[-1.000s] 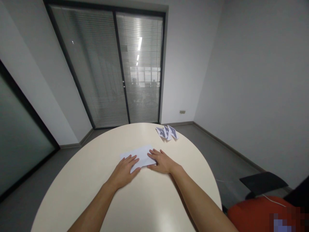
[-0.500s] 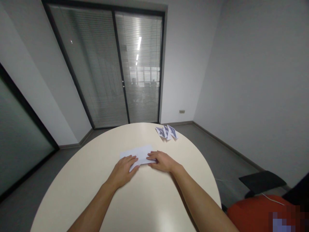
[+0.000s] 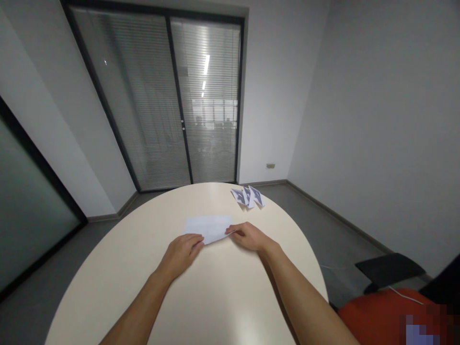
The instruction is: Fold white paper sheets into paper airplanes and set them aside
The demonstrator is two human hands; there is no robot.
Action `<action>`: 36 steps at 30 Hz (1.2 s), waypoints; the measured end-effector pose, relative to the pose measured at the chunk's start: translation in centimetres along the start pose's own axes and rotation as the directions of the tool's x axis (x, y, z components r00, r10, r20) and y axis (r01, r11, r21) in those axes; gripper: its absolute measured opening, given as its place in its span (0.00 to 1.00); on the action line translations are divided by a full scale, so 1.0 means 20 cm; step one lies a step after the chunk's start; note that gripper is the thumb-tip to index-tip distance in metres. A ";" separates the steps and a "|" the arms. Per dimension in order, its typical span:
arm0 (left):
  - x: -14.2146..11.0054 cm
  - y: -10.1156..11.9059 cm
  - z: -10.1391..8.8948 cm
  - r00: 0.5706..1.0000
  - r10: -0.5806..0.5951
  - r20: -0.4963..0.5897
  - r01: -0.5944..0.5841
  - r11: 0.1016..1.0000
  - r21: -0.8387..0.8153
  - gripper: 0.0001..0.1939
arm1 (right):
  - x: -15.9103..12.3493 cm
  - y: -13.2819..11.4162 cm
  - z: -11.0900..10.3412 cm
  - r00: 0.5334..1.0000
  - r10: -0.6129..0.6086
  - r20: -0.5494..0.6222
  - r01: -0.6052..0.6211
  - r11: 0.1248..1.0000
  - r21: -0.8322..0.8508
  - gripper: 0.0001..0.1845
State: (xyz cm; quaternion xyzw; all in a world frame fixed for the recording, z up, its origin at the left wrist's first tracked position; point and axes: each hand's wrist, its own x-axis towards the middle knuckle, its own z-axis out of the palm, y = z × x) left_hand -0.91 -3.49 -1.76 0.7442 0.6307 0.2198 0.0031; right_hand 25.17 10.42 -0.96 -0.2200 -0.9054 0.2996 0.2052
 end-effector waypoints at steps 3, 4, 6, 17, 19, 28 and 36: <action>0.00 0.00 -0.01 0.999 -0.042 0.002 0.042 0.998 -0.039 0.20 | 0.00 0.01 -0.02 0.998 0.019 -0.064 -0.020 1.000 -0.010 0.17; -0.01 0.00 -0.02 0.998 -0.055 0.006 0.055 0.997 -0.054 0.20 | 0.00 0.01 -0.02 0.994 0.043 -0.097 -0.046 0.998 -0.032 0.17; -0.01 0.00 -0.02 0.997 -0.075 0.023 0.076 0.993 -0.086 0.21 | 0.00 0.04 -0.03 0.981 0.103 -0.166 -0.117 0.990 -0.076 0.17; 0.04 -0.01 0.00 0.918 -0.370 -0.146 0.194 0.737 -0.648 0.19 | 0.04 0.15 0.01 0.896 0.236 -0.377 -0.187 0.969 0.163 0.20; 0.06 -0.02 0.00 0.886 -0.434 -0.162 0.184 0.650 -0.737 0.18 | 0.05 0.15 0.02 0.895 0.242 -0.374 -0.170 0.962 0.215 0.21; 0.06 -0.04 -0.02 0.832 -0.544 -0.112 0.167 0.438 -0.883 0.20 | 0.08 0.14 0.04 0.866 0.260 -0.427 -0.079 0.915 0.396 0.22; 0.07 -0.06 0.00 0.706 -0.678 -0.204 0.255 0.512 -0.820 0.23 | 0.05 0.13 0.04 0.945 0.242 -0.220 -0.136 0.903 0.408 0.21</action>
